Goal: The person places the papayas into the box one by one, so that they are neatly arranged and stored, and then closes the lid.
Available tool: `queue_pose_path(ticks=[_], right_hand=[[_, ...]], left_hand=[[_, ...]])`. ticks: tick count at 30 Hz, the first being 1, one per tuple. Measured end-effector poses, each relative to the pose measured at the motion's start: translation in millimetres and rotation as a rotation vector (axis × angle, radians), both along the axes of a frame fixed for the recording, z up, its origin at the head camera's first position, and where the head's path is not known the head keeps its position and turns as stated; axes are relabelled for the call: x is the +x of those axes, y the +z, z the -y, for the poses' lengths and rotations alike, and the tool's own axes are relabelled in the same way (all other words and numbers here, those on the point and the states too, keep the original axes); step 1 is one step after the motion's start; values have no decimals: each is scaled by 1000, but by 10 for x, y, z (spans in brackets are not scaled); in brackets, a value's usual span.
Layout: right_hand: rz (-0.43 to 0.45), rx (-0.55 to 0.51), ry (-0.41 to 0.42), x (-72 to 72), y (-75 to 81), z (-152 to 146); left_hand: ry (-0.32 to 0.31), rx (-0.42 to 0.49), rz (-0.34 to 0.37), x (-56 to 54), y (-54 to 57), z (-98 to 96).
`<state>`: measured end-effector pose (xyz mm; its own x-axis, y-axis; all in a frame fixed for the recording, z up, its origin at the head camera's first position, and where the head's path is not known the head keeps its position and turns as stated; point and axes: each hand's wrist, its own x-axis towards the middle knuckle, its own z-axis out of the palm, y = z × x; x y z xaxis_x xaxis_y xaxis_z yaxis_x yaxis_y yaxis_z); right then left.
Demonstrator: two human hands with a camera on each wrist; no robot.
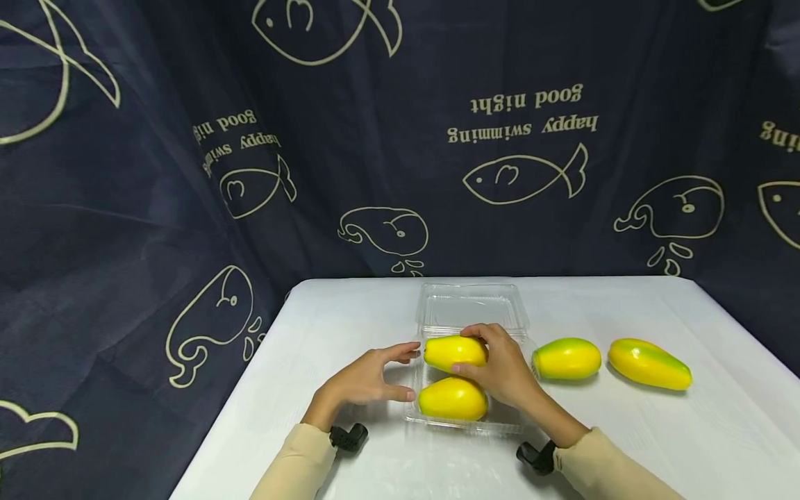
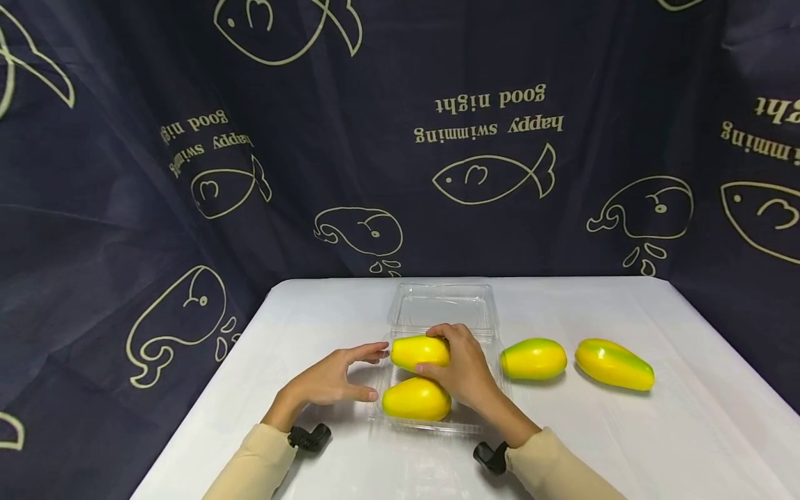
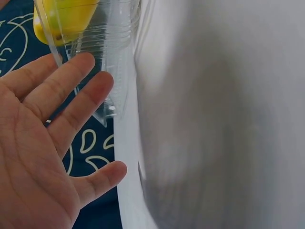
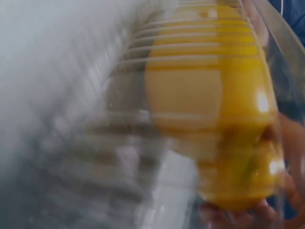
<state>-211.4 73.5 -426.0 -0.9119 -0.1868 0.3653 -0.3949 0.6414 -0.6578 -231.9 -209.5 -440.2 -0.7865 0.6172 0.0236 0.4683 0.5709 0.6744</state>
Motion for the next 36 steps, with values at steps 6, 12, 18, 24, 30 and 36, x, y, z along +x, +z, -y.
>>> queue_pose_path(ticks=[6, 12, 18, 24, 30, 36], right_hand=[[8, 0, 9, -4, -37, 52], [51, 5, -29, 2, -49, 84], [78, -20, -42, -10, -64, 152], [132, -37, -59, -20, -77, 171], [163, -71, -60, -40, -75, 157], [183, -85, -55, -38, -82, 136]], left_hand=[[1, -6, -8, 5, -5, 5], [-5, -10, -9, -4, 1, -10], [-5, -10, 0, 4, 14, -3], [-3, -12, 6, 15, 33, -10], [0, -21, 3, 12, 42, -18], [4, -22, 6, 16, 31, -16]])
